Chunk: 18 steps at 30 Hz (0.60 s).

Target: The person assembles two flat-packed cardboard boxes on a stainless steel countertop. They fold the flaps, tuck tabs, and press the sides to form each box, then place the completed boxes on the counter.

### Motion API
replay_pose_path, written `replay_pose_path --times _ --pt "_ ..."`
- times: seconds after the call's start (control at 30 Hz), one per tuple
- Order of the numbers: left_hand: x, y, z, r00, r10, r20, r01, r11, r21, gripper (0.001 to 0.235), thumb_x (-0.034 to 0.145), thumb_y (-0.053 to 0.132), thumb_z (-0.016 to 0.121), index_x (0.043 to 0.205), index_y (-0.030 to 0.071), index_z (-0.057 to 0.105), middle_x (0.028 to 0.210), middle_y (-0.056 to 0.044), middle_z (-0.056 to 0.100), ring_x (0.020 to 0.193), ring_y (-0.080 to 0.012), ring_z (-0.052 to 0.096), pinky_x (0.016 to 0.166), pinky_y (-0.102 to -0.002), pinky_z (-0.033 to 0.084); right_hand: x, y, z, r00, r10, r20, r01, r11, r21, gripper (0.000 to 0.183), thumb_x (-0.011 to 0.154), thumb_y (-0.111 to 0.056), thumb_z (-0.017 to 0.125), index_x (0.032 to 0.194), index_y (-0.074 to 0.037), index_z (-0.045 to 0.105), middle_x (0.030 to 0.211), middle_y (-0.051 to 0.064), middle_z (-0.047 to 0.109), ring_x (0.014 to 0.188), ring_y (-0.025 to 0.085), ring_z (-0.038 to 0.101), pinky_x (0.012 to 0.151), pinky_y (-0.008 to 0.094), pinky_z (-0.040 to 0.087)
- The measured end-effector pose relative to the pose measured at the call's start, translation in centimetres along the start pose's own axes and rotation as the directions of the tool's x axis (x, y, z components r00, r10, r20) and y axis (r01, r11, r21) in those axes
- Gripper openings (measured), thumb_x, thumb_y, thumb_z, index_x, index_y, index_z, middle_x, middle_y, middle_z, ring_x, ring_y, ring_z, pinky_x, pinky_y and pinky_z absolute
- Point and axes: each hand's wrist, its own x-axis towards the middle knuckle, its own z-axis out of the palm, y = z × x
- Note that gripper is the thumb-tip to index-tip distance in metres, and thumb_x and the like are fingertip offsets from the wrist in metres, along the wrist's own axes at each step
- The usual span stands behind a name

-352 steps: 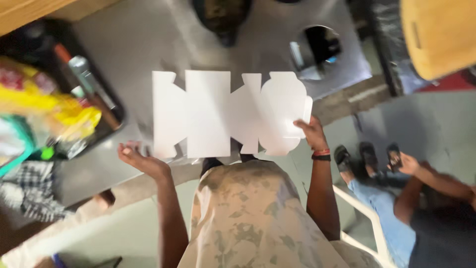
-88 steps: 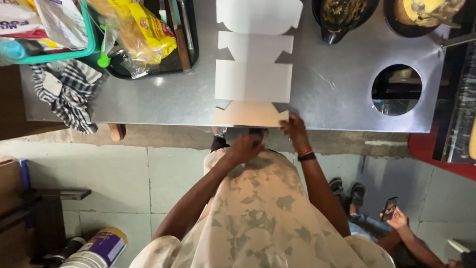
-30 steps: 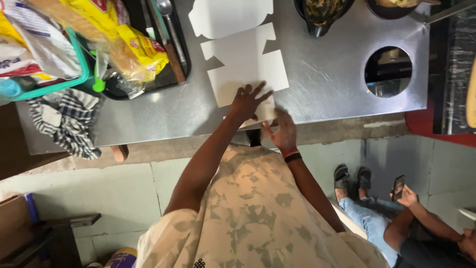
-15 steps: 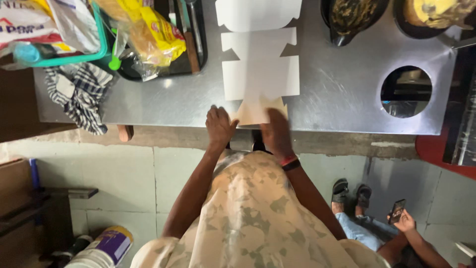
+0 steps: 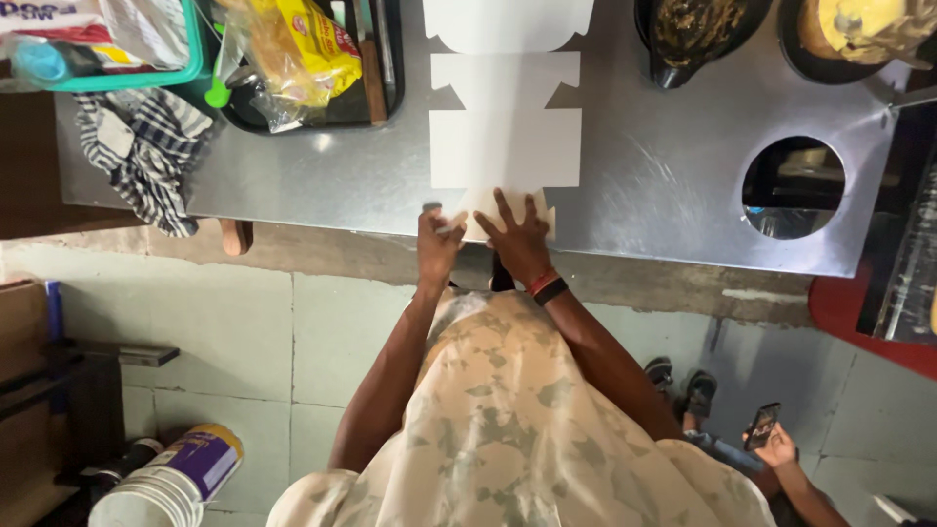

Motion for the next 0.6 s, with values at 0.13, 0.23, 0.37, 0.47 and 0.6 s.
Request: replay_pose_path --times 0.13,0.23,0.37,0.47,0.6 --pt "-1.2 0.2 0.1 0.977 0.16 -0.14 -0.093 0.913 0.397 0.074 0.079 0.023 0.087 0.141 0.005 0.051 0.118 -0.024 0.064 0.108 -0.0385 0.059 0.09 -0.047 0.049 0.1 -0.2 -0.4 0.992 -0.006 0.13 -0.001 0.999 0.052 0.08 0.083 -0.055 0.078 0.154 -0.036 0.045 0.167 0.008 0.027 0.132 0.059 0.036 0.069 0.064 0.053" --pt "-1.2 -1.1 0.0 0.927 0.341 -0.155 -0.165 0.744 0.648 0.075 0.08 0.025 0.088 0.14 -0.002 0.052 0.121 -0.027 0.058 0.114 -0.0422 0.052 0.094 -0.053 0.047 0.7 0.0 -1.2 0.989 -0.019 0.149 0.021 1.0 -0.007 0.089 0.077 -0.06 0.078 0.155 -0.04 0.04 0.166 0.007 0.028 0.129 0.056 0.04 0.066 0.06 0.056" --pt "-0.9 -3.5 0.3 0.936 0.291 -0.199 -0.135 0.818 0.558 0.073 0.08 0.023 0.087 0.138 -0.006 0.053 0.115 -0.027 0.06 0.11 -0.0433 0.054 0.093 -0.052 0.048 0.7 0.6 -2.1 0.984 -0.091 0.155 0.092 0.996 0.002 0.096 0.074 -0.058 0.082 0.157 -0.041 0.038 0.166 0.006 0.031 0.128 0.053 0.042 0.067 0.056 0.058" --pt "-0.2 -3.3 1.0 0.985 -0.078 -0.157 0.066 0.994 -0.083 0.038 0.094 0.015 0.078 0.125 -0.005 0.067 0.108 -0.026 0.072 0.097 -0.0378 0.067 0.085 -0.043 0.055 1.2 1.0 -2.6 0.985 -0.135 0.107 0.14 0.989 -0.039 0.098 0.073 -0.055 0.084 0.159 -0.042 0.038 0.165 0.006 0.033 0.129 0.054 0.041 0.068 0.056 0.059" --pt "-2.5 -1.2 2.5 0.963 0.231 -0.138 -0.199 0.958 0.208 0.043 0.096 0.003 0.071 0.137 -0.001 0.06 0.116 -0.026 0.071 0.093 -0.041 0.065 0.08 -0.044 0.054 0.6 0.9 -2.7 0.982 -0.15 0.114 0.16 0.983 -0.09 0.1 0.07 -0.054 0.087 0.156 -0.043 0.037 0.162 0.006 0.033 0.129 0.056 0.04 0.066 0.057 0.059"
